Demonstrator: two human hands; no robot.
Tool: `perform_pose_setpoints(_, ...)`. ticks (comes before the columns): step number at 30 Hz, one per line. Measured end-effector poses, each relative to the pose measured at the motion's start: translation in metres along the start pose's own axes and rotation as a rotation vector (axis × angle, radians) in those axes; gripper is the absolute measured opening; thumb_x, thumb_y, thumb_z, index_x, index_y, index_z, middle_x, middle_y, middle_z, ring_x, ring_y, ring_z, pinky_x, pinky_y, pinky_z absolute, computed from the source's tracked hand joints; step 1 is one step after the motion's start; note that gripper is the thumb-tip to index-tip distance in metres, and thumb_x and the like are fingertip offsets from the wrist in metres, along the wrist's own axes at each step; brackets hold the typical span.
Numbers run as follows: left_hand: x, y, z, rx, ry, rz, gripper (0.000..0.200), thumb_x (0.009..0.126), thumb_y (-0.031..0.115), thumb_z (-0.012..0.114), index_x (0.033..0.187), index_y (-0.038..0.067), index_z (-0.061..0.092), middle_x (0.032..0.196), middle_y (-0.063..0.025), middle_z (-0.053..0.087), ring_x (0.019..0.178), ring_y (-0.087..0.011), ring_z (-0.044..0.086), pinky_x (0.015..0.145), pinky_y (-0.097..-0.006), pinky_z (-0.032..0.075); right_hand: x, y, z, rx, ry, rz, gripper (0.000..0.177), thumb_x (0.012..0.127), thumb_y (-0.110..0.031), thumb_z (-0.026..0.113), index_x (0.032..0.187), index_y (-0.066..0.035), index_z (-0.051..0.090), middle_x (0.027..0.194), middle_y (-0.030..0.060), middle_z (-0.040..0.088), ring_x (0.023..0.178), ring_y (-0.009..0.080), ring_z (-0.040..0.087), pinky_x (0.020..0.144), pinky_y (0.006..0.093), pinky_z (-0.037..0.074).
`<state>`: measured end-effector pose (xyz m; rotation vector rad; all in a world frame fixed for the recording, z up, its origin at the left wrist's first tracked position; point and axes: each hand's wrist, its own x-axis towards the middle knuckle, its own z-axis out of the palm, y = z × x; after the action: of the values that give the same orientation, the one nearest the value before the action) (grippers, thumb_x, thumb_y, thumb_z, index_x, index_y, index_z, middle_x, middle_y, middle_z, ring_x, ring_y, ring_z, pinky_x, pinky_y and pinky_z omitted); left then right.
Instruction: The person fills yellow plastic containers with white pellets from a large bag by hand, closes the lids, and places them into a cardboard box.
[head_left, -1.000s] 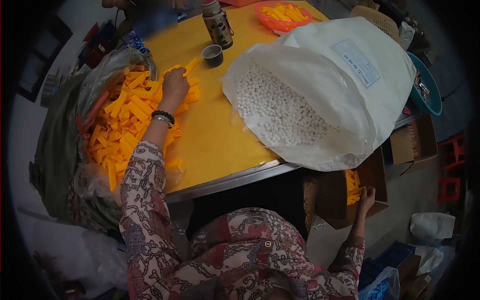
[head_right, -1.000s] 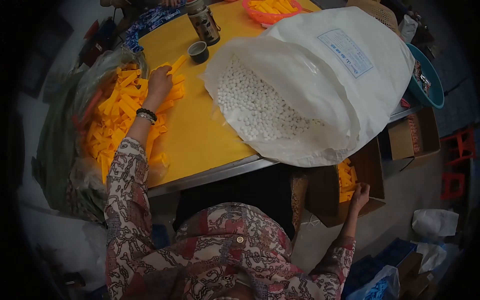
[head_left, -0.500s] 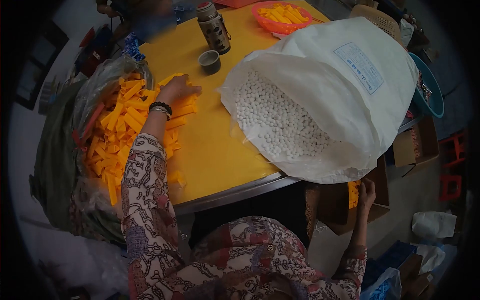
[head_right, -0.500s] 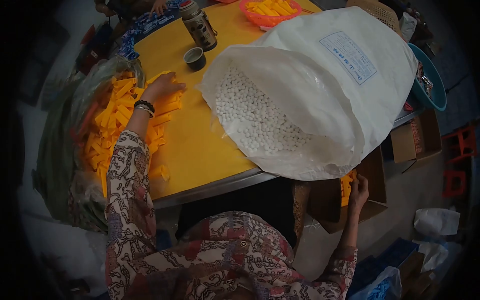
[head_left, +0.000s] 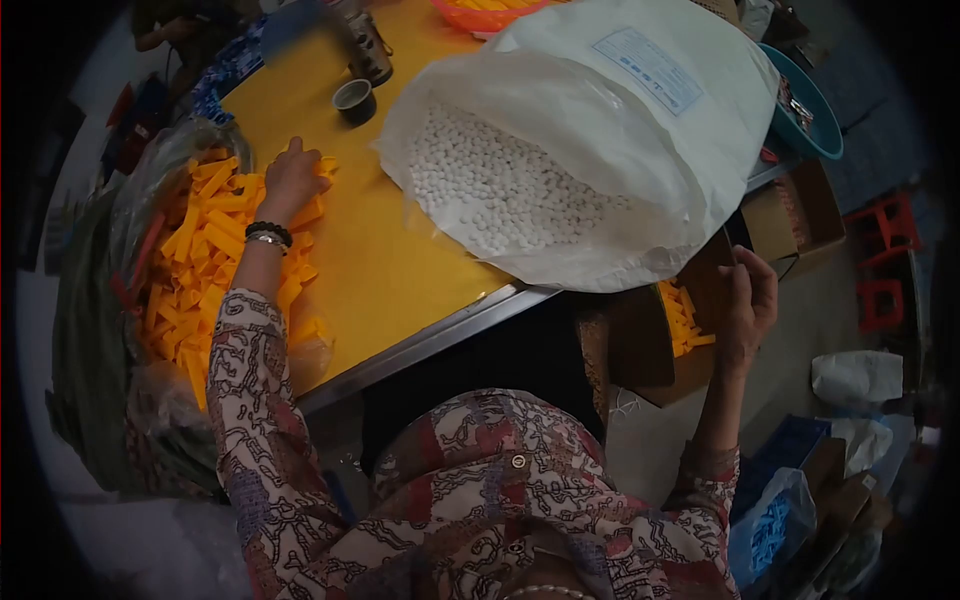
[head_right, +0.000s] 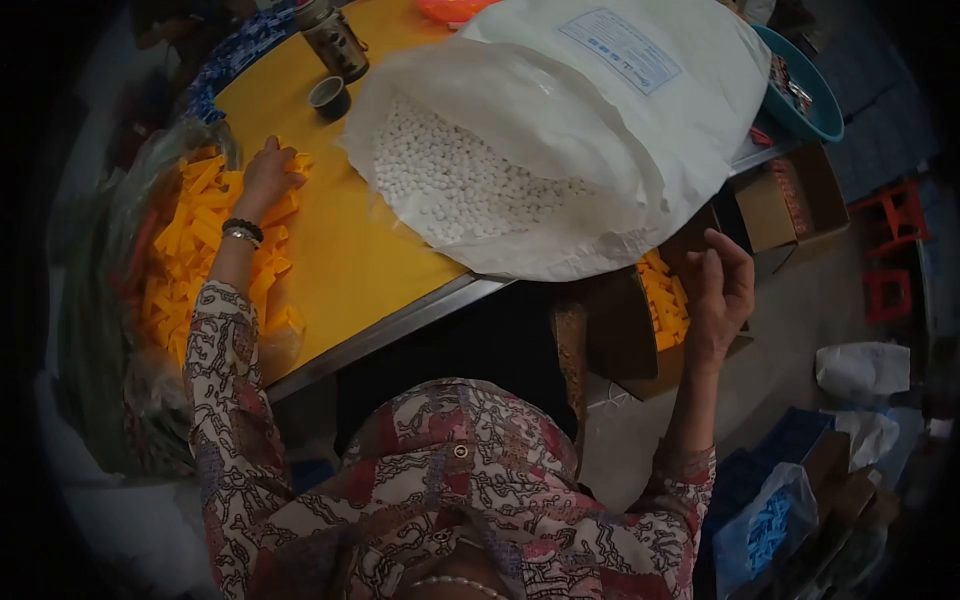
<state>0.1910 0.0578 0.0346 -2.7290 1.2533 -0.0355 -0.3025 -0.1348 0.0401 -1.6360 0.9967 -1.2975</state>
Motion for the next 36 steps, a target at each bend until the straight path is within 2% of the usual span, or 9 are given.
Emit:
perform_pose_setpoints(5,0.012,-0.032,0.025,-0.151,0.117,0.188,0.029,0.073,0.017,0.070,0.098,0.005,0.061,0.106,-0.0127,0.048,0.097,-0.0302,0.053,0.076,-0.0357,0.047,-0.021,-0.055,0.041,0.046,-0.176,-0.251,0.018,0.086,0.000,0.052,0.103,0.000,0.055,0.100,0.0087,0.060,0.081,0.0139,0.059,0.073,0.0257,0.048)
perform_pose_setpoints(7,-0.005,-0.018,0.002,0.115,0.289,0.203,0.028,0.076,0.022,0.067,0.097,0.004,0.059,0.104,-0.0146,0.051,0.090,-0.0294,0.055,0.070,-0.0381,0.047,-0.023,-0.062,0.057,-0.148,-0.400,-0.448,0.018,0.085,0.001,0.052,0.102,0.001,0.057,0.097,0.0092,0.059,0.080,0.0142,0.059,0.073,0.0254,0.048)
perform_pose_setpoints(10,-0.026,0.026,-0.030,-0.063,0.168,-0.010,0.028,0.080,0.022,0.063,0.099,0.002,0.056,0.104,-0.0172,0.052,0.090,-0.0303,0.054,0.072,-0.0380,0.045,-0.018,-0.058,0.090,-0.113,-0.550,-0.473,0.022,0.079,0.003,0.056,0.101,-0.001,0.055,0.090,0.0150,0.058,0.076,0.0264,0.060,0.066,0.0291,0.048)
perform_pose_setpoints(14,-0.061,0.081,-0.033,-0.372,0.091,0.004,0.029,0.081,0.021,0.061,0.102,0.002,0.054,0.098,-0.0163,0.055,0.086,-0.0320,0.054,0.073,-0.0365,0.045,-0.006,-0.040,0.125,-0.199,-0.647,-0.410,0.020,0.079,0.000,0.056,0.099,-0.002,0.055,0.090,0.0158,0.059,0.079,0.0307,0.060,0.067,0.0355,0.048)
perform_pose_setpoints(16,-0.071,0.102,-0.010,-0.785,0.306,0.484,0.030,0.080,0.022,0.061,0.103,0.003,0.055,0.088,-0.0127,0.058,0.083,-0.0334,0.055,0.070,-0.0372,0.045,-0.002,-0.034,0.141,-0.368,-0.666,-0.506,0.018,0.078,-0.003,0.055,0.095,-0.001,0.054,0.091,0.0171,0.059,0.082,0.0334,0.060,0.069,0.0418,0.048)
perform_pose_setpoints(25,-0.076,0.159,-0.008,-0.416,0.094,0.487,0.022,0.074,0.020,0.064,0.090,0.006,0.057,0.078,-0.0116,0.060,0.079,-0.0331,0.059,0.068,-0.0421,0.046,0.005,-0.012,0.171,-0.803,-0.821,-0.414,0.020,0.074,-0.006,0.052,0.092,0.001,0.053,0.094,0.0182,0.059,0.087,0.0345,0.059,0.075,0.0421,0.048)
perform_pose_setpoints(29,-0.066,0.174,-0.005,-0.397,0.100,0.483,0.025,0.072,0.025,0.067,0.084,0.006,0.056,0.076,-0.0134,0.061,0.077,-0.0340,0.060,0.067,-0.0435,0.046,0.015,-0.014,0.184,-0.825,-0.896,-0.329,0.021,0.073,-0.009,0.054,0.092,0.000,0.053,0.100,0.0184,0.058,0.091,0.0337,0.059,0.076,0.0418,0.048)
perform_pose_setpoints(31,-0.062,0.182,-0.006,-0.436,0.087,0.425,0.028,0.073,0.028,0.066,0.091,0.008,0.058,0.079,-0.0148,0.062,0.077,-0.0335,0.059,0.066,-0.0430,0.045,0.024,-0.019,0.188,-0.807,-1.022,-0.043,0.042,0.068,-0.015,0.061,0.108,-0.007,0.049,0.101,0.0179,0.058,0.096,0.0334,0.057,0.082,0.0385,0.045)
perform_pose_setpoints(36,-0.050,0.199,-0.009,-0.458,0.008,0.355,0.029,0.071,0.029,0.067,0.087,0.007,0.058,0.079,-0.0152,0.063,0.080,-0.0335,0.061,0.068,-0.0441,0.046,0.031,0.005,0.189,-0.644,-0.945,-0.077,0.045,0.069,-0.016,0.062,0.111,-0.008,0.050,0.097,0.0162,0.060,0.093,0.0278,0.058,0.082,0.0343,0.045)
